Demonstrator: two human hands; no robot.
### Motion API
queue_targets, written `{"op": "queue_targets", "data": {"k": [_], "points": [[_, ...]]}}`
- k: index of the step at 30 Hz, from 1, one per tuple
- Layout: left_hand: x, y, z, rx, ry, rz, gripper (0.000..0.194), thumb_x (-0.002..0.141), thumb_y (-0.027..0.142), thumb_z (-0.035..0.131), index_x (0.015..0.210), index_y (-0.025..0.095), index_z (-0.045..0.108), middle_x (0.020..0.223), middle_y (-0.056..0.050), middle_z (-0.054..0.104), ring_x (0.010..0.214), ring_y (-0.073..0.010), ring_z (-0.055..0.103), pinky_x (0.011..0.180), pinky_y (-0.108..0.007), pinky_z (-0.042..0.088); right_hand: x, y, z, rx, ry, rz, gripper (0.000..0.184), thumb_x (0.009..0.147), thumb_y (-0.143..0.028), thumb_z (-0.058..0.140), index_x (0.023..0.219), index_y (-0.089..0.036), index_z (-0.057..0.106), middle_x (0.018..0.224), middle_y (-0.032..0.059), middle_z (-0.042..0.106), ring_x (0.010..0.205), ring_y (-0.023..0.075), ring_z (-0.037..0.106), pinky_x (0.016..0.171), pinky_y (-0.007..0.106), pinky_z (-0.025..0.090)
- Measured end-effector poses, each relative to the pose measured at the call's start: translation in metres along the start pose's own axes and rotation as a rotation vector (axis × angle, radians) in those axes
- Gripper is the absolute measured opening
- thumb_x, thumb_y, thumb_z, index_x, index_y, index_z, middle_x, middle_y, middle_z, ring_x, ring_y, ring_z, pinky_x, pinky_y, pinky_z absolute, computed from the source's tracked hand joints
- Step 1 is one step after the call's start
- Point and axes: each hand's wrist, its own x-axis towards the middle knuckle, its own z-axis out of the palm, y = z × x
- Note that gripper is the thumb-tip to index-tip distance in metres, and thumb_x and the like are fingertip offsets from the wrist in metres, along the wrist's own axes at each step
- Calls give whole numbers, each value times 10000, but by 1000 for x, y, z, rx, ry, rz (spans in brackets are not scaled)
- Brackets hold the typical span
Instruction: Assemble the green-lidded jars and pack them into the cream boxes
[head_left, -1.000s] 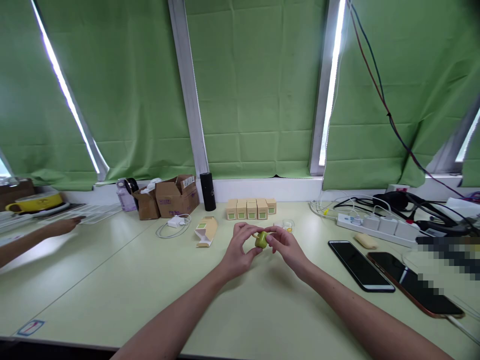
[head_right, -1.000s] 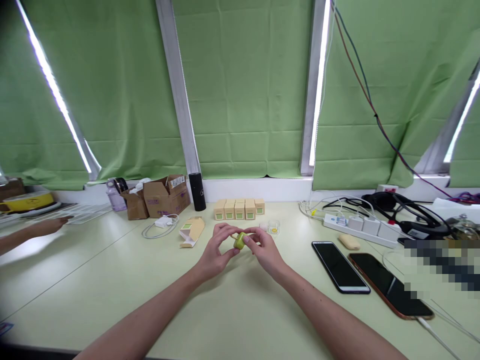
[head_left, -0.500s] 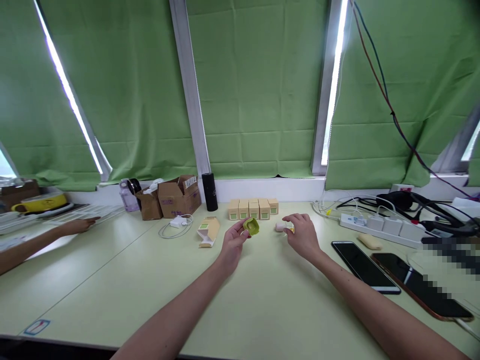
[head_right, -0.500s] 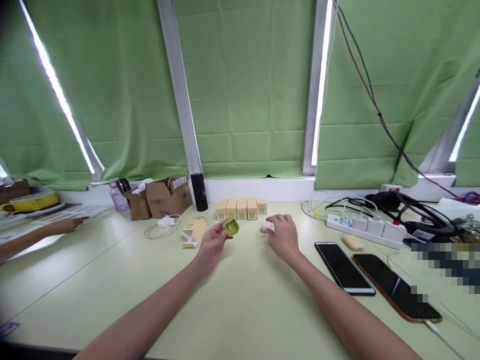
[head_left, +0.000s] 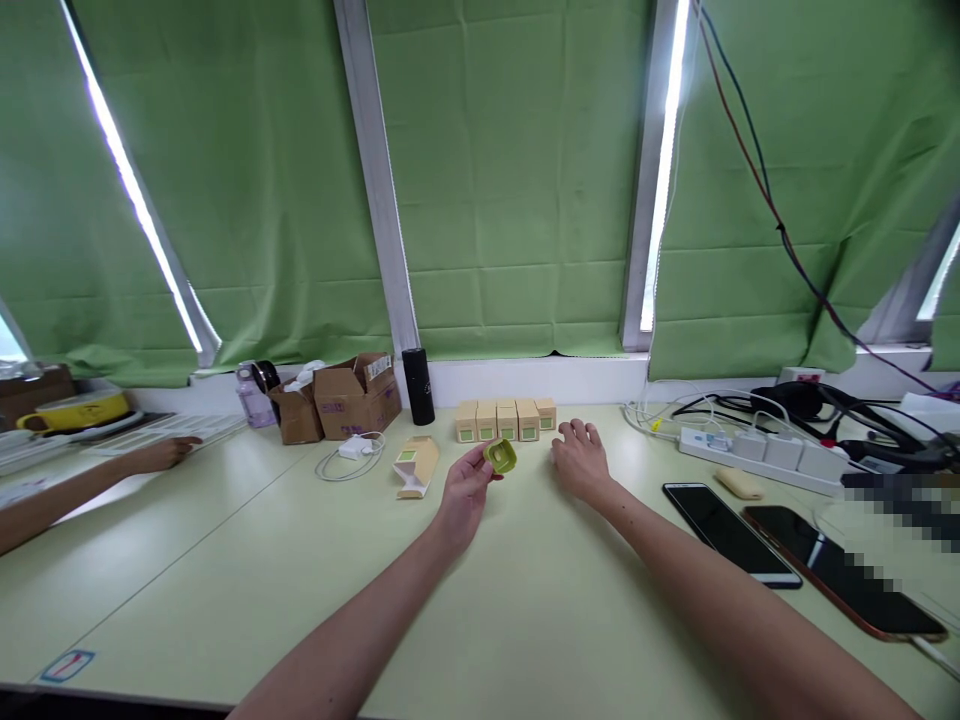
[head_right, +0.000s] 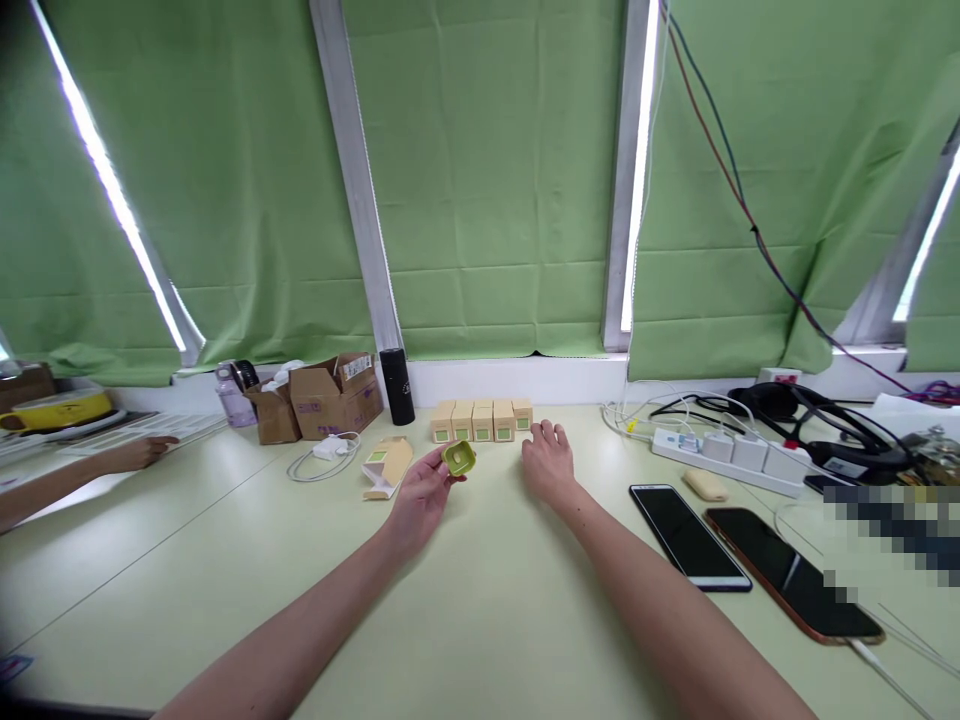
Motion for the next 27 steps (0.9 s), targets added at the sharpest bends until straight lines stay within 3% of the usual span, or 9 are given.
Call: {"op": "queue_targets", "data": {"k": [4,7,10,12,14,16,18,21,27], "points": [[-1,1,2,3,4,5,468,732,390,847,1136,174,751,1156,-117,725,1022,-234,609,847,-328,425,-3,-9,-5,225,40,91,239,808,-129,607,962,-165,786,1311,200,610,1330,365,368,1134,498,203],[-1,2,3,3,19,19,447,725,396,854,1106,182,761,1111,-100,731,987,-222,607,837,-322,422,-7,-17,-13,457,73,208,303,910,-335,569,1105,-198,755,1318,176,626,1297,385,402,1074,540,279],[-2,3,5,7,22,24,429,732,404,849,1092,186,768,1082,-88,731,964,-212,602,836,-318,420,-16,-25,-21,744,33,266,469,942,-579,496,1145,-240,747,1212,125,710,1125,337,563,925,465,426],[-2,3,5,10,22,23,419,739,399,843,1090,182,770,1080,-91,727,955,-212,598,833,-319,421,-25,-30,-26,912,-2,267,551,942,-655,448,1150,-245,751,1151,109,742,1004,292,628,820,408,467],[-3,3,6,10,23,22,404,745,393,838,1079,176,773,1076,-96,723,946,-213,596,828,-320,423,-35,-33,-33,1117,-26,282,576,902,-709,502,1129,-246,760,1149,107,746,938,261,647,762,377,475],[-3,3,7,11,13,19,386,751,396,832,1061,172,777,1065,-97,718,939,-212,591,824,-320,424,-44,-37,-40,1538,-105,342,488,802,-658,713,1034,-234,788,1142,116,747,934,249,639,753,360,467],[-3,3,8,10,-4,15,376,757,405,829,1048,173,780,1054,-95,713,936,-211,586,820,-318,425,-50,-40,-47,1770,-179,362,415,757,-573,817,982,-225,803,1119,114,753,945,237,628,764,348,463],[-4,2,8,2,-15,12,365,761,412,828,1036,177,784,1059,-93,712,930,-208,583,812,-319,428,-54,-45,-56,1855,-219,349,383,752,-521,849,978,-215,807,1124,118,761,972,237,621,780,345,468],[-5,0,7,1,-52,21,330,789,410,809,1013,168,788,1056,-104,719,909,-208,587,811,-325,431,-59,-52,-63,1817,-199,309,349,762,-499,846,973,-225,798,1060,108,754,952,237,607,735,326,488]]}}
